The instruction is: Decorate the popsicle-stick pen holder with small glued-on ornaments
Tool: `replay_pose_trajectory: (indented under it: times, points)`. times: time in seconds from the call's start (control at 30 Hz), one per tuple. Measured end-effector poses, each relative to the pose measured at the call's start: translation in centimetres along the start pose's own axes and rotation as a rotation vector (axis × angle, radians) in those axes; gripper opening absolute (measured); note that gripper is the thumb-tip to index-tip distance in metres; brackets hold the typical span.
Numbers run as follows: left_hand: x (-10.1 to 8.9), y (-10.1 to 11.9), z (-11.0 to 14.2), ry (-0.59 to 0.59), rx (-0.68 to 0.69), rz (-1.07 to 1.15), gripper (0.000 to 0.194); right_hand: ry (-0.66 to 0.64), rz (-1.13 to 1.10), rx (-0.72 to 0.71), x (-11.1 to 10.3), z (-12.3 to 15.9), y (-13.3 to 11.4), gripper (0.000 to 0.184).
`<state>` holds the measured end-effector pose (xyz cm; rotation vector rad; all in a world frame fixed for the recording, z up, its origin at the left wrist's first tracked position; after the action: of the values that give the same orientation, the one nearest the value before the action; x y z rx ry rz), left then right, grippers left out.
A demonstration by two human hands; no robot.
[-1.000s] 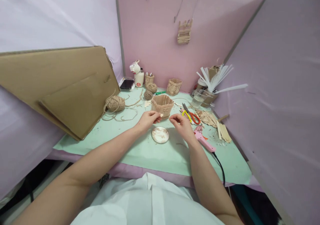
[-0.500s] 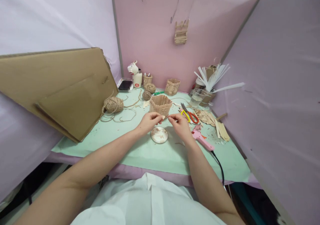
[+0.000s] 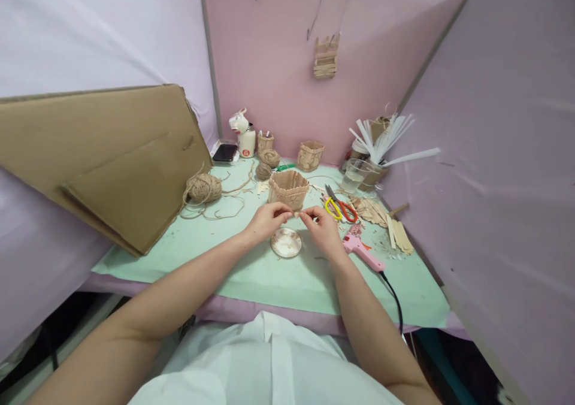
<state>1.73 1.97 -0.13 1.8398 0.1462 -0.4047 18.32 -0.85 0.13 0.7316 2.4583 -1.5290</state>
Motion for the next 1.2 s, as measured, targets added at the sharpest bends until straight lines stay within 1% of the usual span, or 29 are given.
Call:
replay_pose_trajectory:
  times: [0.07,0.17,0.43,0.7,0.8,0.87,0.93,0.97,1.03,1.07,1.13,1.2]
  points:
    - [-0.1,0.2,0.0,0.014,0.034,0.025,0.021,0.008,0.038,-0.048,0.0,0.1,-0.1,0.017]
    - [-0.1,0.6,0.1,0.028,0.048,0.013,0.020,-0.005,0.053,-0.087,0.0,0.2,-0.3,0.017]
    - [-0.1,1.2,0.3,0.032,0.021,-0.004,0.018,-0.039,0.055,-0.093,0.2,0.3,-0.2,0.016]
    - [0.2,0.7,0.3,0.064,-0.020,0.056,0.020,-0.028,0.016,-0.128,0.2,0.3,-0.4,0.016]
    - [0.3,0.6,0.2,0.064,-0.012,0.081,0.020,-0.020,-0.004,-0.136,0.2,0.4,-0.5,0.016]
    - [0.3,0.7,0.3,0.081,0.018,0.094,0.020,-0.002,-0.016,-0.146,0.2,0.4,-0.7,0.015]
    - [0.1,0.9,0.5,0.130,0.105,0.079,0.019,0.051,-0.035,-0.160,0.1,0.5,-0.9,0.014]
    - [0.0,1.1,0.6,0.165,0.182,0.055,0.018,0.085,-0.051,-0.163,0.1,0.5,-1.0,0.013]
    - [-0.3,1.5,0.9,0.236,0.396,-0.015,0.015,0.128,-0.106,-0.145,0.0,0.5,-1.1,0.014]
    - [-0.5,1.6,1.0,0.266,0.514,-0.050,0.014,0.121,-0.145,-0.121,0.0,0.5,-1.1,0.015]
    - [-0.9,1.9,1.2,0.306,0.727,-0.102,0.012,0.058,-0.245,-0.055,0.0,0.5,-1.0,0.016]
    - [-1.1,2.0,1.5,0.325,0.882,-0.136,0.012,-0.027,-0.358,0.014,0.0,0.6,-1.0,0.016]
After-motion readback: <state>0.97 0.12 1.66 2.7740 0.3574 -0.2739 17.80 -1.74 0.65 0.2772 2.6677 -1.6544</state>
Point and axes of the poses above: each hand's wrist, its own z-axis away from the middle knuckle, its own x-axis out of the palm, y = z × x, the point moved 1 cm from there along -z, towards the middle knuckle, and after that the axes turned 7 degrees about y, right-handed, at the moved point
